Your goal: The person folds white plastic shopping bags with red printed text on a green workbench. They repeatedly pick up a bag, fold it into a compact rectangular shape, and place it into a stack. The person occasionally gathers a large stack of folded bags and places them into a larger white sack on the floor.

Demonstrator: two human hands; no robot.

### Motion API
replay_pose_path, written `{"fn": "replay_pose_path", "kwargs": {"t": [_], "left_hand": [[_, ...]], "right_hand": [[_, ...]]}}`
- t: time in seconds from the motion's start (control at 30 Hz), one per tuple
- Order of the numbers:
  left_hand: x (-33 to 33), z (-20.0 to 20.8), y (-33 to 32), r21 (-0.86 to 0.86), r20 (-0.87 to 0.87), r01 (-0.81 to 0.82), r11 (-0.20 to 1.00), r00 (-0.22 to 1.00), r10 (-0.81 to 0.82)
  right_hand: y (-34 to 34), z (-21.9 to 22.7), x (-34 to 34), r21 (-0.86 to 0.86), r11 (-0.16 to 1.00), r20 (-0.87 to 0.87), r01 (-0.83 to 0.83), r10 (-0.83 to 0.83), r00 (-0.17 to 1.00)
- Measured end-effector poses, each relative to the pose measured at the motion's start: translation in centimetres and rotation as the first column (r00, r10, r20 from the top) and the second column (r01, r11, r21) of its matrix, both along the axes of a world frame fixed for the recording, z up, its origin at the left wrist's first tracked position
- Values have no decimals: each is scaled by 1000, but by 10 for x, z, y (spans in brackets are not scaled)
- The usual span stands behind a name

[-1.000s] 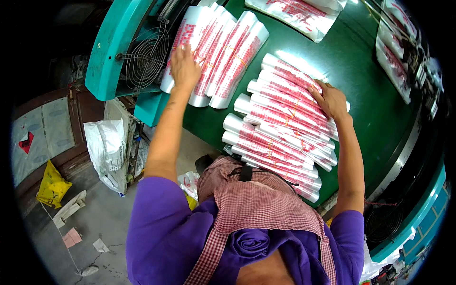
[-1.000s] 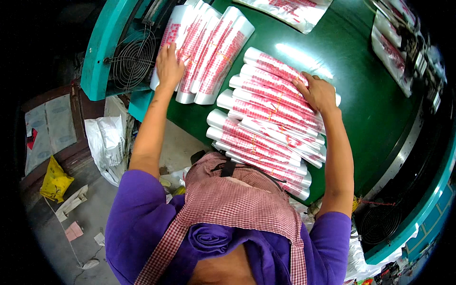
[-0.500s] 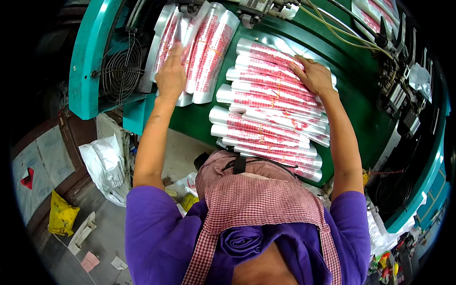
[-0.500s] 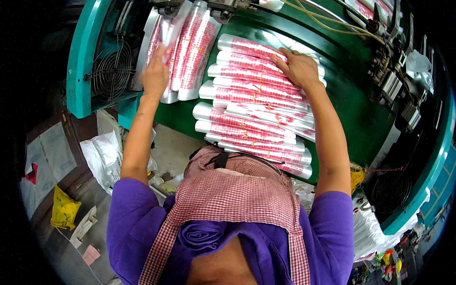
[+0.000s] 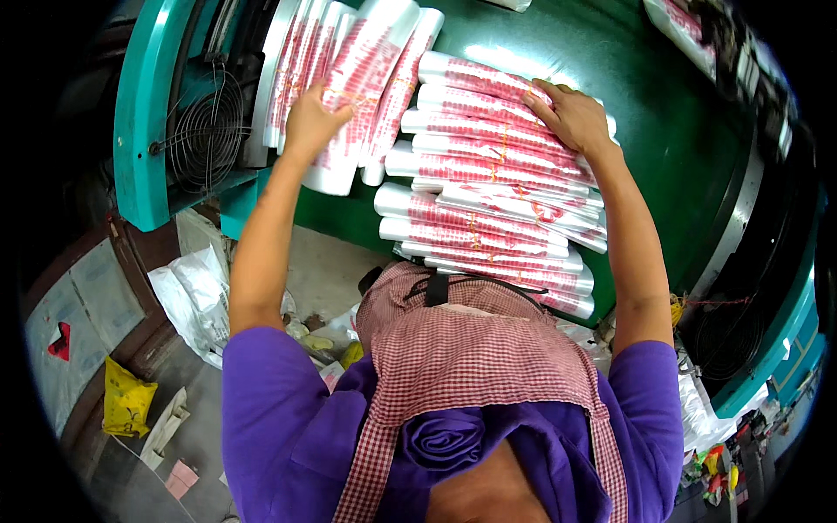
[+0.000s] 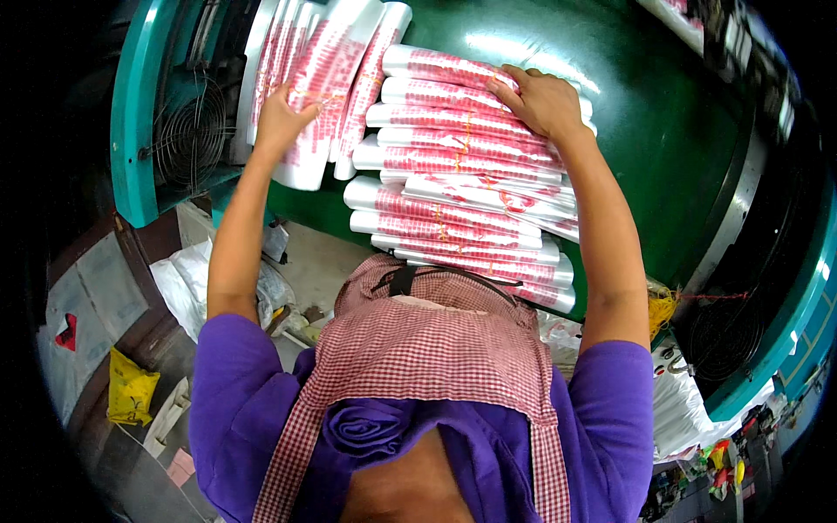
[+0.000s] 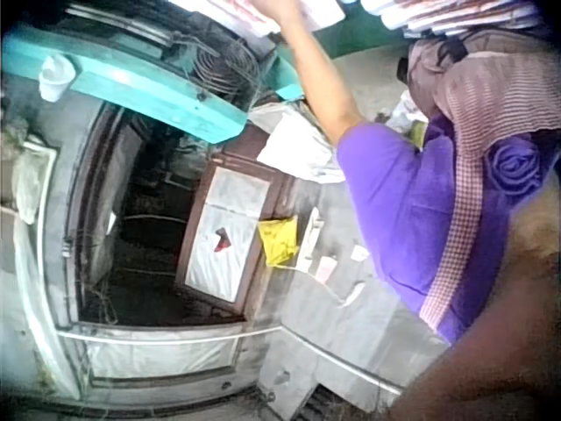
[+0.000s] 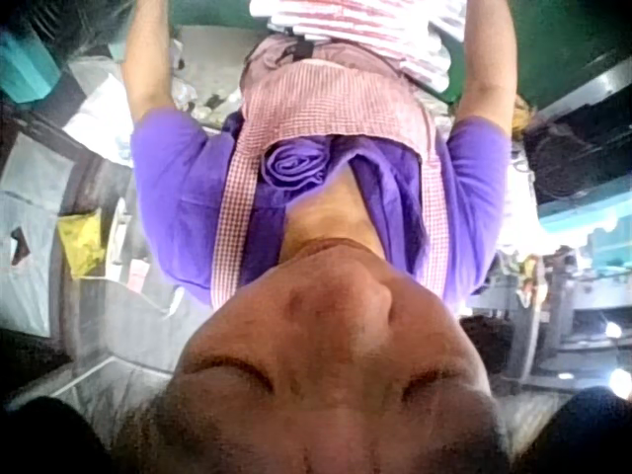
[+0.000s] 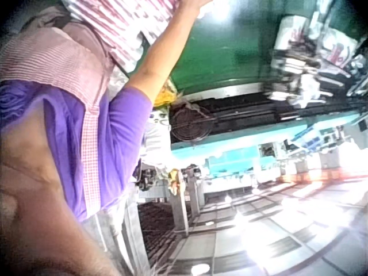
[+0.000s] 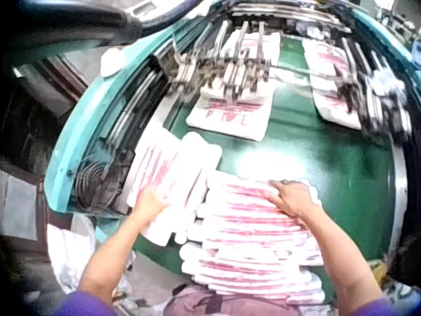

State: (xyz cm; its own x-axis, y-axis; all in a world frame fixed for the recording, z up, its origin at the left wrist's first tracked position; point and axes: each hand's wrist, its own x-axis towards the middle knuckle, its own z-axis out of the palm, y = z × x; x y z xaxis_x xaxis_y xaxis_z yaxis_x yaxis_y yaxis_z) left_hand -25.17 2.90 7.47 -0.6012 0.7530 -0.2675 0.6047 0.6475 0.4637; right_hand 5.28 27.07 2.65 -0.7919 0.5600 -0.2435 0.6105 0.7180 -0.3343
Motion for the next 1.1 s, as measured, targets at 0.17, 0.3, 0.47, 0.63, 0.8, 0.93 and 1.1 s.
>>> {"fn": "replay_pose_path", "kwargs": {"t": [0.17, 0.3, 0.47, 0.63, 0.8, 0.93, 1.1], "left_hand": [[61, 37, 34, 261, -486, 550, 793, 785, -384], [82, 14, 130, 366, -603, 618, 695, 727, -329], [89, -38, 198, 311, -210, 335, 889, 937, -279], [97, -91, 220, 312, -245, 349, 884, 928, -280], [105, -73, 207, 112, -158, 729, 675, 684, -713], [68, -82, 145, 520, -168, 446, 729, 890, -424], [82, -93, 45, 599, 559, -136, 789, 776, -291]], "right_hand": [[5, -12, 6, 86, 996, -25, -39, 41, 999], [8, -5, 12, -52, 997, -37, 50, -52, 998], [10, -6, 26, -9, 1000, -129, 12, -13, 992], [40, 15, 55, -356, 906, -91, 230, -278, 956], [96, -28, 84, -376, 816, -284, 438, -552, 784], [78, -54, 114, -690, 677, -353, 257, -625, 696], [1, -45, 103, -978, 206, -208, -39, -928, 309]]}}
